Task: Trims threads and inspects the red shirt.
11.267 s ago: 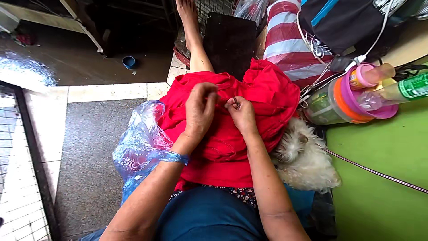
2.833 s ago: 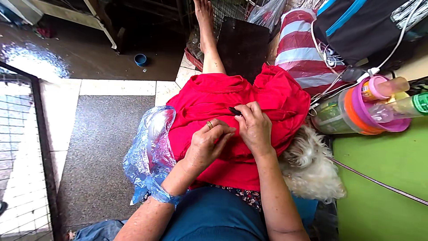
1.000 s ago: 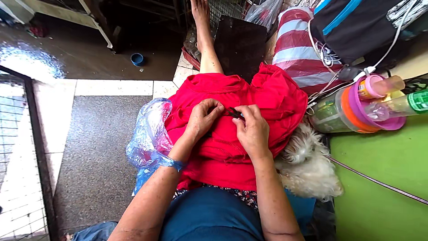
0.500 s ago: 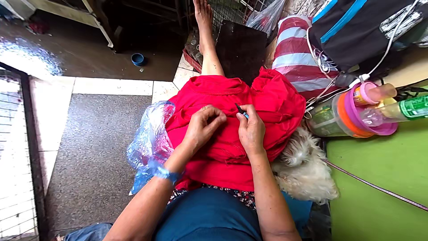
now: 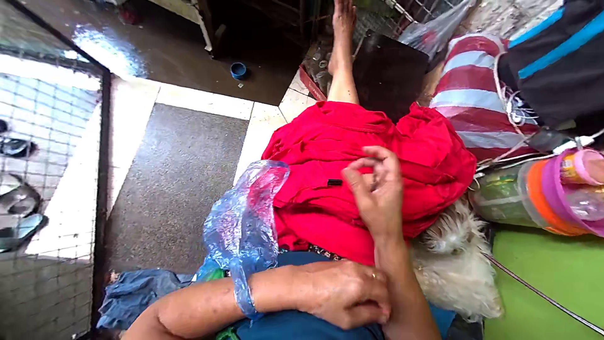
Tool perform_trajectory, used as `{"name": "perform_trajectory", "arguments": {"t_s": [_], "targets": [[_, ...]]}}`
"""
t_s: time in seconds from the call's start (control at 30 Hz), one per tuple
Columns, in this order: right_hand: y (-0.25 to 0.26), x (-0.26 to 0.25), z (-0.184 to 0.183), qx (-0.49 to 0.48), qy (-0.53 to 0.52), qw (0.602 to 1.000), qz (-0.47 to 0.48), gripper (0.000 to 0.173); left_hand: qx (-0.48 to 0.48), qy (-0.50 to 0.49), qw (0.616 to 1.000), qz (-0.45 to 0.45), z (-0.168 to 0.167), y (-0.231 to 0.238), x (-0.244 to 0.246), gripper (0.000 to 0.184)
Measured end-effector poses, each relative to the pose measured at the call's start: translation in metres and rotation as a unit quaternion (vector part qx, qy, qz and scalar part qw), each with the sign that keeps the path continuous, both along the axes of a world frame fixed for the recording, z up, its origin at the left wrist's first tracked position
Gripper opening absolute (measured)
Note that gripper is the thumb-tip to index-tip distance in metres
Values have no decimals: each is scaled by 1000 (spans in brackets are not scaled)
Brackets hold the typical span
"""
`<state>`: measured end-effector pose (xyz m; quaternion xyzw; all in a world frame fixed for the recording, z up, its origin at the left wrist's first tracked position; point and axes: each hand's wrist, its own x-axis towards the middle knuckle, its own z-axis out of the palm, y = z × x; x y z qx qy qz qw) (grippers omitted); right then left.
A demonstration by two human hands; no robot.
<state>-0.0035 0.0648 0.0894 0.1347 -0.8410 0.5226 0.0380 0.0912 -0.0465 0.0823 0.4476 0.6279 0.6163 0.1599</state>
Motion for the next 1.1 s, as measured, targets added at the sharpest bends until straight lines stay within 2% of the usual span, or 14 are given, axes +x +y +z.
{"name": "perform_trajectory", "arguments": {"t_s": [0.07,0.13,0.17,0.23,0.3,0.37,0.43,0.53,0.6,0.67,0.73,0.9,1.03,1.1], "targets": [[-40,9,1,45,-12,995,85,72,-8,2,1000,-30,10,-3,7,16],[-78,12,-13,133,-28,983,127,83,-5,5,999,-35,18,-9,13,16],[-92,13,-24,179,-46,971,149,78,-5,13,1000,-24,21,-15,17,17],[-106,18,-40,237,-80,950,186,49,-29,36,998,38,24,-37,24,20],[-104,26,-46,223,-64,953,194,28,-85,53,980,173,18,-70,35,23],[-99,29,-48,173,-65,966,179,20,-176,49,927,327,2,-106,44,24],[-97,29,-45,150,-80,970,172,19,-297,33,848,437,-16,-136,48,21],[-100,35,-45,169,-84,962,196,18,-427,-79,764,478,-33,-157,50,21],[-101,38,-46,182,-84,956,214,24,-469,-163,735,462,-29,-159,46,29],[-96,35,-43,180,-94,952,228,40,-444,-162,751,460,-25,-160,45,33],[-83,25,-32,161,-81,959,218,44,-366,-83,786,491,-26,-160,42,19],[-42,-40,11,132,-64,983,110,21,-210,13,839,501,-14,-138,0,16],[-37,-78,-6,155,-110,981,38,17,-133,-10,841,524,-33,-103,-78,19],[-40,-74,-14,206,-111,972,25,20,-152,-40,835,528,-50,-89,-111,22]]}}
